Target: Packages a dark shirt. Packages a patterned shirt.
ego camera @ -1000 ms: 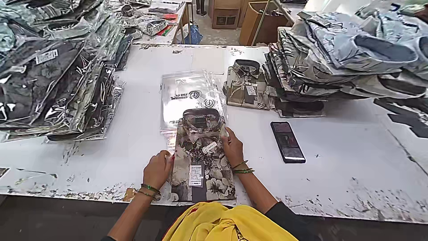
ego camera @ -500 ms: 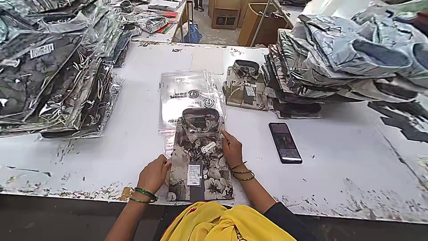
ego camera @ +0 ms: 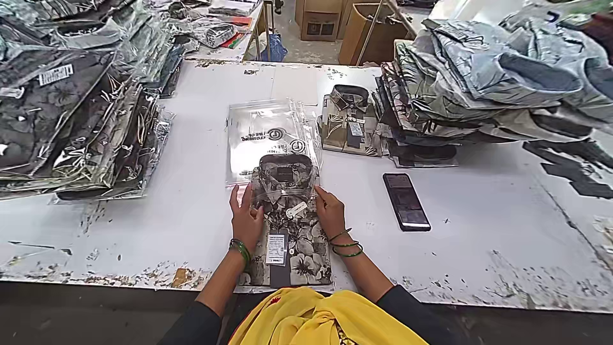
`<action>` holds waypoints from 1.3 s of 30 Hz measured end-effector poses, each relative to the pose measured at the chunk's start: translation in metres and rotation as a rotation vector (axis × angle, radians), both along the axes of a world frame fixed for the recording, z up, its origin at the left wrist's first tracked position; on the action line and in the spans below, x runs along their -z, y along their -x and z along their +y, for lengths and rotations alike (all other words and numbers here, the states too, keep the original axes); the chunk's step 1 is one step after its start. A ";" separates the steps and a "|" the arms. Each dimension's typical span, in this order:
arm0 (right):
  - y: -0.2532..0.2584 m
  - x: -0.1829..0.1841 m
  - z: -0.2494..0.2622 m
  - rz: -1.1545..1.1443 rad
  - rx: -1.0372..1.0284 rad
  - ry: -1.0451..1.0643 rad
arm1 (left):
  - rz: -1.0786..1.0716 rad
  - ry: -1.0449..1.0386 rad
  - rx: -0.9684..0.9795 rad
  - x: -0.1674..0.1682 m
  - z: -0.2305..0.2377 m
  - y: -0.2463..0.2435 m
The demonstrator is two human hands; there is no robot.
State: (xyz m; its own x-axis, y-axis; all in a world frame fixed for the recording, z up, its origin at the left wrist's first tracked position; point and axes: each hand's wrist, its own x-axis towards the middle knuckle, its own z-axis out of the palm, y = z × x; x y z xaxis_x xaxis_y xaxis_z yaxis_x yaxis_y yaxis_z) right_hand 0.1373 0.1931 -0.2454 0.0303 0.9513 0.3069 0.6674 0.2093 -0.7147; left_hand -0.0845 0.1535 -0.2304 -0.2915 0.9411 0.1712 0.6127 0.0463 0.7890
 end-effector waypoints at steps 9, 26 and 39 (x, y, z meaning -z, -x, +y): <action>-0.022 -0.019 -0.055 0.065 -0.153 0.128 | -0.245 -0.073 -0.054 0.006 -0.063 0.006; -0.015 -0.058 -0.135 1.646 0.297 1.005 | -1.265 0.459 0.821 -0.025 -0.149 -0.006; -0.004 -0.048 -0.169 1.629 0.144 0.996 | -0.914 0.372 0.329 0.020 -0.141 -0.034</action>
